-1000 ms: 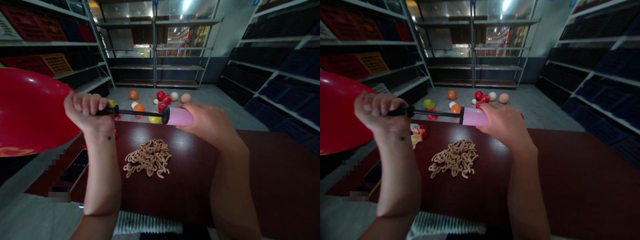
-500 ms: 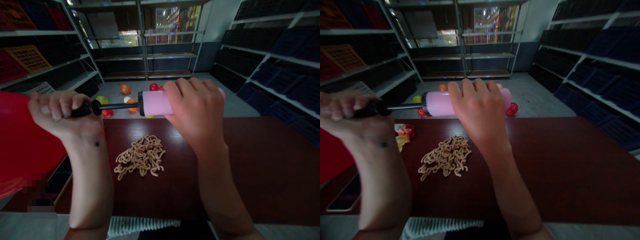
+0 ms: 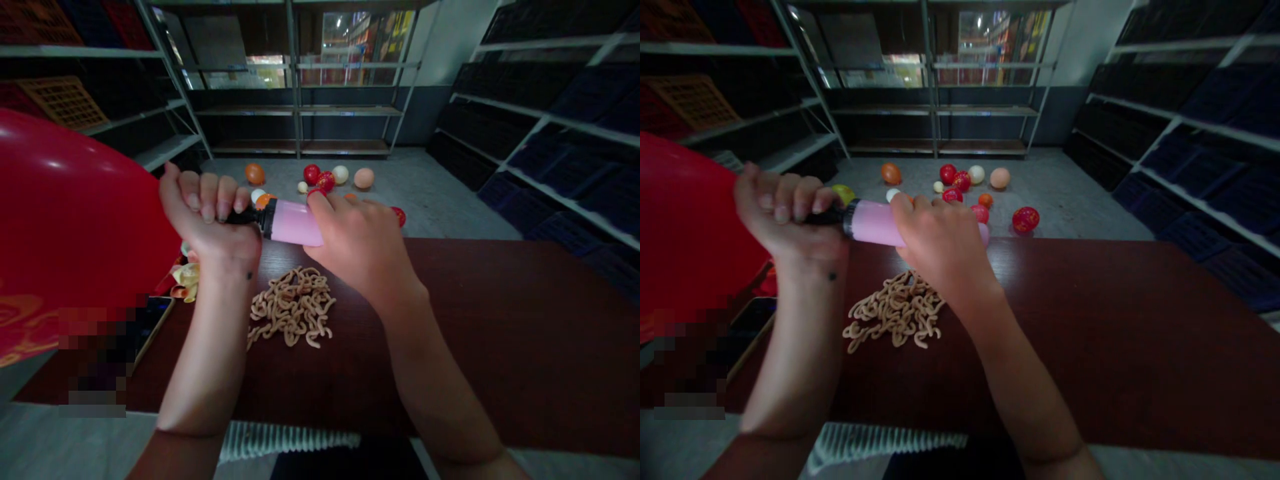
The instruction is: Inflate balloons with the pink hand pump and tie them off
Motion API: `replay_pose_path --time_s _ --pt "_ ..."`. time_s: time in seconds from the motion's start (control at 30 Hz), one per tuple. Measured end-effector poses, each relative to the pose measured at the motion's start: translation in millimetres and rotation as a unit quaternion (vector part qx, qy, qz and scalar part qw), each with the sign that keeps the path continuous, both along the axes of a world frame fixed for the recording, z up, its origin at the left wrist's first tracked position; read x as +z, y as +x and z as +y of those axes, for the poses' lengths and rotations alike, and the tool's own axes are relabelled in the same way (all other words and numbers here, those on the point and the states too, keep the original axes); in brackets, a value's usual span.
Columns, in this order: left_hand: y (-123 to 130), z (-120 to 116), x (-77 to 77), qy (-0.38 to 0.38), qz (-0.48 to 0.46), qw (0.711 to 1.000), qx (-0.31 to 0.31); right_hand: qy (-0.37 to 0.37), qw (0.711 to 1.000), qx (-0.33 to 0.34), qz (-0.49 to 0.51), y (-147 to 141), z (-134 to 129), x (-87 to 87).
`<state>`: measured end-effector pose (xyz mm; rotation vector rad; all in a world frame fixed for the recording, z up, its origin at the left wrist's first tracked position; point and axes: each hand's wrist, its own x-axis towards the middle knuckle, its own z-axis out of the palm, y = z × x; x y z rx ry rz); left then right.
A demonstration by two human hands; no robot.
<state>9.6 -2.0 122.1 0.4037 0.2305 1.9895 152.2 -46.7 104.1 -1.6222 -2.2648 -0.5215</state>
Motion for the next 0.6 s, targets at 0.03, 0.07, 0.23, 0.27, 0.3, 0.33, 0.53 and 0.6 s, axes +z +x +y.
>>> replay_pose_path --time_s 0.03,0.07,0.23,0.27,0.3,0.33,0.53,0.6 --pt "-1.8 5.3 -2.9 -0.001 -0.004 1.000 0.002 -0.011 1.000 0.001 0.005 1.6 1.4 -0.6" --pt "-4.2 10.8 -6.2 -0.003 -0.004 1.000 0.003 -0.023 1.000 0.001 0.011 3.3 2.7 -1.2" --pt "-26.7 31.7 -19.2 -0.013 0.046 0.999 0.002 -0.085 0.996 0.018 0.029 15.7 5.6 -0.5" --pt "-32.5 32.9 -19.0 -0.012 0.050 0.999 0.004 -0.089 0.995 0.023 0.029 19.5 5.6 0.3" --pt "-38.1 32.9 -17.7 -0.011 0.051 0.999 0.005 -0.091 0.995 0.025 0.030 23.8 5.8 1.0" --pt "-43.2 31.8 -15.5 -0.011 0.046 0.999 0.008 -0.095 0.995 0.025 0.032 28.6 6.2 1.6" --pt "-59.5 12.4 0.8 0.042 0.029 0.998 0.032 -0.171 0.982 0.056 0.055 61.5 7.7 5.9" --pt "-62.1 5.0 4.4 0.064 0.031 0.997 0.038 -0.165 0.984 0.042 0.059 68.2 3.3 10.4"
